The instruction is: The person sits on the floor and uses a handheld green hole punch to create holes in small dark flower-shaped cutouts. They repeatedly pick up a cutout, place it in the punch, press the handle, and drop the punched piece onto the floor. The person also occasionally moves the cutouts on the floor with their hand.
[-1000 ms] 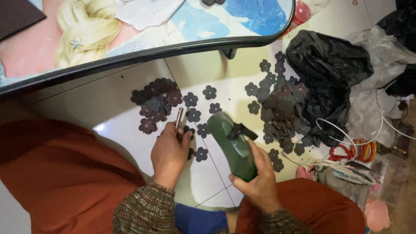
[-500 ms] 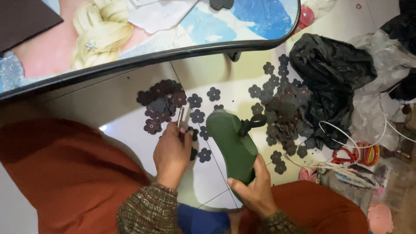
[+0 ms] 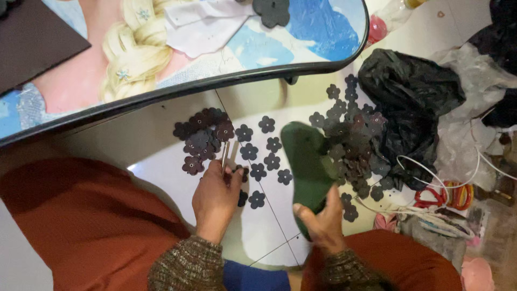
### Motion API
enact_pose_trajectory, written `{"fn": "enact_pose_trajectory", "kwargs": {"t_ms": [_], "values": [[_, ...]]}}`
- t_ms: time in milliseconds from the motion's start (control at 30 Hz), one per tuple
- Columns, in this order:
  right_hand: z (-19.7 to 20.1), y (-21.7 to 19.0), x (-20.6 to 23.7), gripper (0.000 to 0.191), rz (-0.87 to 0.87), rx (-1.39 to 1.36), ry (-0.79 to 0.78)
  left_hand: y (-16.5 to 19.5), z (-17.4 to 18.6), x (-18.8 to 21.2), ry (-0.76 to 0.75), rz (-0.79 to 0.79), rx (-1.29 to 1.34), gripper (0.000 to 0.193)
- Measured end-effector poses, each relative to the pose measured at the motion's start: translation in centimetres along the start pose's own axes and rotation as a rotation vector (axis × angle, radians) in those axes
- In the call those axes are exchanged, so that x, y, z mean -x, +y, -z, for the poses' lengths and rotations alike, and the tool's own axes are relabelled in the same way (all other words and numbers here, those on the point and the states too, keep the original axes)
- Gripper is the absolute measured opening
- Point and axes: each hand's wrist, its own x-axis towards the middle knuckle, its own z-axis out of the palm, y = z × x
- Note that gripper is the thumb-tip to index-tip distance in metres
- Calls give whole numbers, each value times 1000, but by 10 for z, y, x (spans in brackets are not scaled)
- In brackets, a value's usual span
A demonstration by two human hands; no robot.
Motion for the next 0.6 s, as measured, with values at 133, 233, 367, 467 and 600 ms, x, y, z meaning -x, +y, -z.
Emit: {"fn": "enact_pose_trajectory", "kwargs": {"t_ms": [133,233,367,467,600], "values": [[13,-5,1,65,350,298,155,3,-1,6,56,-64,-35,32],[9,-13,-2,75,355,414,135,5,3,1,63,-88,-30,32],[7,-20,-10,93,240,571,52,10,0,3,87,-103,-16,33],[9,-26,-13,88,243,421,44,13,1,3,86,-93,-9,33],[6,-33,-10,74,311,236,61,9,8,12,93,-87,17,32]]}}
